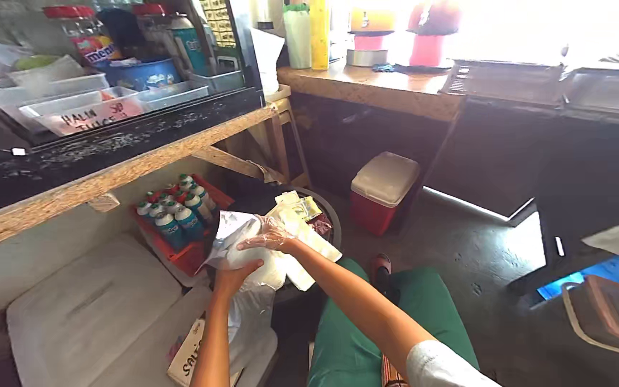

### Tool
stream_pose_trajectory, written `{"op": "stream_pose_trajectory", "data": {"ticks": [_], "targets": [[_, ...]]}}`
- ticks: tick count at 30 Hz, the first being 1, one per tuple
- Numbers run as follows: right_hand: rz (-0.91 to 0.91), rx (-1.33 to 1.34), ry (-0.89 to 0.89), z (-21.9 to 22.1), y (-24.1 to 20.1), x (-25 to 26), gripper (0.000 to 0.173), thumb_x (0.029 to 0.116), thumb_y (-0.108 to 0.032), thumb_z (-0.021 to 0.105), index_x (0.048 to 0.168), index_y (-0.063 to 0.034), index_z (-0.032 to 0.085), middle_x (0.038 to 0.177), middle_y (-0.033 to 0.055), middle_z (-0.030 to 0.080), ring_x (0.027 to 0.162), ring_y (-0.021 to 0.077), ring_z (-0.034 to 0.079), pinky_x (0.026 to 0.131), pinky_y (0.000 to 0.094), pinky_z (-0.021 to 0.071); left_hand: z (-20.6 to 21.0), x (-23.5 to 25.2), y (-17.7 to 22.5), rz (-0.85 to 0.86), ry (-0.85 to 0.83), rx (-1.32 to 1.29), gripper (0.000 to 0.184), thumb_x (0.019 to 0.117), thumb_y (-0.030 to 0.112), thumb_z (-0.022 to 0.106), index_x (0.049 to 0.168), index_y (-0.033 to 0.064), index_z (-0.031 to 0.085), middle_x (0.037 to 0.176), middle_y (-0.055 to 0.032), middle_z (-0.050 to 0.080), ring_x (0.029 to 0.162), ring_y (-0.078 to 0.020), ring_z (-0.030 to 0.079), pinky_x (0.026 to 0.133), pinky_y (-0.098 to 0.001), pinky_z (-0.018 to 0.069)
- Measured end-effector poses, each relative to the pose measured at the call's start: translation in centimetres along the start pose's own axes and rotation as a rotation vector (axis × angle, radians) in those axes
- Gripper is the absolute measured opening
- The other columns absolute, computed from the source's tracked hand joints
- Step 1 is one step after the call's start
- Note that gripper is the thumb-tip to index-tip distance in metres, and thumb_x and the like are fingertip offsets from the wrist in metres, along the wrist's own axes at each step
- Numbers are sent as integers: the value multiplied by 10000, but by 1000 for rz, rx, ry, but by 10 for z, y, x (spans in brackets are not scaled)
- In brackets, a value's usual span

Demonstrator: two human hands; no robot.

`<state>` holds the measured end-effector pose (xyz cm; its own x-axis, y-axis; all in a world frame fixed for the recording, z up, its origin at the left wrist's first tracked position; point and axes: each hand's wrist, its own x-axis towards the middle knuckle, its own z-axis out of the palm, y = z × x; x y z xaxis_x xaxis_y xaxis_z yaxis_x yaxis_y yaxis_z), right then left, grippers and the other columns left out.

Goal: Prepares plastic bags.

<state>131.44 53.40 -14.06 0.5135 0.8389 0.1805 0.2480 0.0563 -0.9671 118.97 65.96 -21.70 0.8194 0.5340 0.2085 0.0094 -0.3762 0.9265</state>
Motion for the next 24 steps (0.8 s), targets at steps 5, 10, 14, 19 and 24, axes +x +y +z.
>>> {"op": "stream_pose_trajectory", "data": {"ticks": [5,10,14,19,24], "targets": [[82,-55,48,18,35,-23,716,782,-98,854,1385,87,514,1268,255,640,1195,271,618,1080,426,471,24,-19,-19,-61,51,89,907,705,229,926,1385,-151,462,1333,-275,601,1279,-275,578,1128,-410,432],[48,-180,93,27,63,-45,838,731,-83,880,1424,132,461,1356,295,587,1295,316,563,1140,433,417,31,-30,-14,-349,-23,338,787,780,285,899,1340,-130,533,1290,-348,595,1267,-461,556,1093,-598,416],[130,-282,102,30,83,-50,883,755,-150,874,1464,118,420,1396,307,557,1333,366,532,1151,484,394,33,-31,-26,-342,-45,432,759,795,299,887,1321,-128,545,1265,-348,609,1225,-479,583,1054,-632,436],[182,-319,35,30,96,-57,863,852,-218,815,1522,89,366,1488,296,488,1398,375,478,1191,494,352,39,-32,-30,-261,-54,508,820,801,305,865,1375,-149,496,1323,-347,585,1270,-452,567,1094,-586,424],[186,-243,114,-13,74,-85,1164,776,-346,888,1624,-8,165,1565,356,326,1443,476,369,1206,560,296,23,-58,-18,36,220,397,907,808,223,861,1458,-169,364,1411,-398,484,1329,-511,492,1120,-603,395]]}}
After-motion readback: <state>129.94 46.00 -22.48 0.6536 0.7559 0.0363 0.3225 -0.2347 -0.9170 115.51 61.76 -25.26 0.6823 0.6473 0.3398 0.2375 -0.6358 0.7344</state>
